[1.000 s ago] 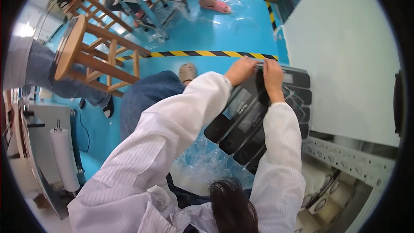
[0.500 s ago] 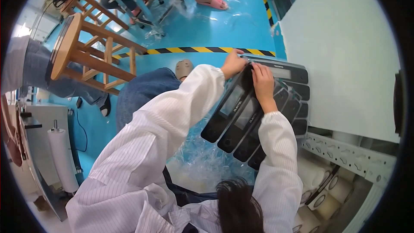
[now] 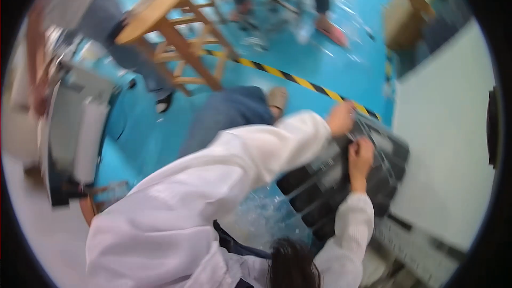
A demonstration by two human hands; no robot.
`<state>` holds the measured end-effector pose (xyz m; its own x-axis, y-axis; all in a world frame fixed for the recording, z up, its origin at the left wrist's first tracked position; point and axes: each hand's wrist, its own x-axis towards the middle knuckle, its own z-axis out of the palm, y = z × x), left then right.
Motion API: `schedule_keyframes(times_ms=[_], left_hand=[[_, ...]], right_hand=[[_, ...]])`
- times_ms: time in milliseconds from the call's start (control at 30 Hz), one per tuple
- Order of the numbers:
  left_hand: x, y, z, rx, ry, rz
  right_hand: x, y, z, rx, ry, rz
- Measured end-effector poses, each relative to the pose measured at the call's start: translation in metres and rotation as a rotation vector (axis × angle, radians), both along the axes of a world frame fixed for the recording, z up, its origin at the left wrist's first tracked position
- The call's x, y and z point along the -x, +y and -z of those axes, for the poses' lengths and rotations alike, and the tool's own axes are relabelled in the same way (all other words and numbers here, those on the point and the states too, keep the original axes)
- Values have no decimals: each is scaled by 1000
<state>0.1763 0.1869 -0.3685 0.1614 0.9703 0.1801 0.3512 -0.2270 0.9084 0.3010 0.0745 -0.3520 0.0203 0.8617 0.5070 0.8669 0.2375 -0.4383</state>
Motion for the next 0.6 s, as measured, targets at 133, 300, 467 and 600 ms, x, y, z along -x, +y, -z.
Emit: schedule_keyframes(times_ms=[133, 300, 467, 600], left_hand=[[-16, -52, -21, -272, 103, 520], [7, -58, 1, -464, 165, 379], [7, -57, -5, -407, 219, 449], [19, -51, -6, -525, 277, 582]], right_hand=[[-39, -28, 2, 116, 3, 0], [-24, -12, -3, 65, -218, 10], [-46, -13, 6, 175, -221, 7], [-30, 0, 0, 100, -244, 91]])
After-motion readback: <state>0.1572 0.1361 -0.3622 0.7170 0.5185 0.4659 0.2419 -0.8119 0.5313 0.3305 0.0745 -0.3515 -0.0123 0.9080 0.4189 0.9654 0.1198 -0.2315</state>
